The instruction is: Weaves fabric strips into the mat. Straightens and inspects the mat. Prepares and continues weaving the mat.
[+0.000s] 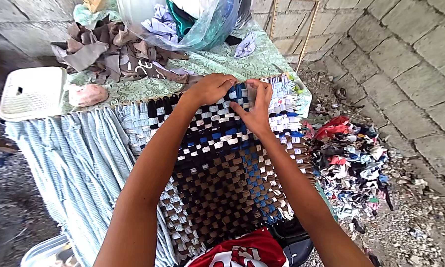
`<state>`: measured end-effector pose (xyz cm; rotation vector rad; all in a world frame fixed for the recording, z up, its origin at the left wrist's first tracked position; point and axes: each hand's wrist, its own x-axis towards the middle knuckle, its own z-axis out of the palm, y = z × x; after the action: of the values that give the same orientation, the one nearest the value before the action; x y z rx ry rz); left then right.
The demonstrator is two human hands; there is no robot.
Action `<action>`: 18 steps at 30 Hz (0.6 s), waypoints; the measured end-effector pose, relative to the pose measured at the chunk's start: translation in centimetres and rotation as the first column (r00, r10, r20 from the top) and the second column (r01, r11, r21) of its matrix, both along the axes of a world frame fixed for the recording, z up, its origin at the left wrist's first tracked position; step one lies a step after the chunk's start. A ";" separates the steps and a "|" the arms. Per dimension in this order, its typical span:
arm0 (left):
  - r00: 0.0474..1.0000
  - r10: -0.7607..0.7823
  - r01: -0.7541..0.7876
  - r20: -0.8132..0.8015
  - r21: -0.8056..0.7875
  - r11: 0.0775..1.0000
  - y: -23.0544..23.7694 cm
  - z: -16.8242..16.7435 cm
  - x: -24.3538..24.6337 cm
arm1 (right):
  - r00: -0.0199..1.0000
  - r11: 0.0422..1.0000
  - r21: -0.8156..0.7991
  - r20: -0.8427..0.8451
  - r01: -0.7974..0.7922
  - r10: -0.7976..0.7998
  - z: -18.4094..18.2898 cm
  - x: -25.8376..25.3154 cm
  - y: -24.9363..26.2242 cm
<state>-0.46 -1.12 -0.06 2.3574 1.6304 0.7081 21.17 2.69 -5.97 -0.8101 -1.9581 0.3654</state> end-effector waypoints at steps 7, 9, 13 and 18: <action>0.998 0.038 -0.038 0.051 0.000 0.999 0.0 -0.1 -0.2 | 0.987 0.984 0.084 0.012 0.159 -0.160 0.6 -3.8 0.9; 0.998 0.037 -0.038 0.043 0.011 0.999 -0.1 -0.1 -0.2 | 0.991 0.984 0.117 -0.012 0.134 -0.133 0.1 -3.4 2.0; 0.997 0.044 -0.044 0.057 -0.006 0.999 -0.2 0.2 -0.1 | 0.999 0.985 0.164 -0.019 0.054 -0.051 -1.1 -2.7 2.8; 0.993 0.072 -0.074 0.096 0.022 0.997 -0.2 0.7 -0.5 | 0.996 0.992 0.114 -0.065 0.062 -0.054 -0.4 -2.4 0.7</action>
<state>-0.99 -1.29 0.68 2.2541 1.6840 0.8461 18.79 3.41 -6.39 -0.7701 -1.8763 0.2365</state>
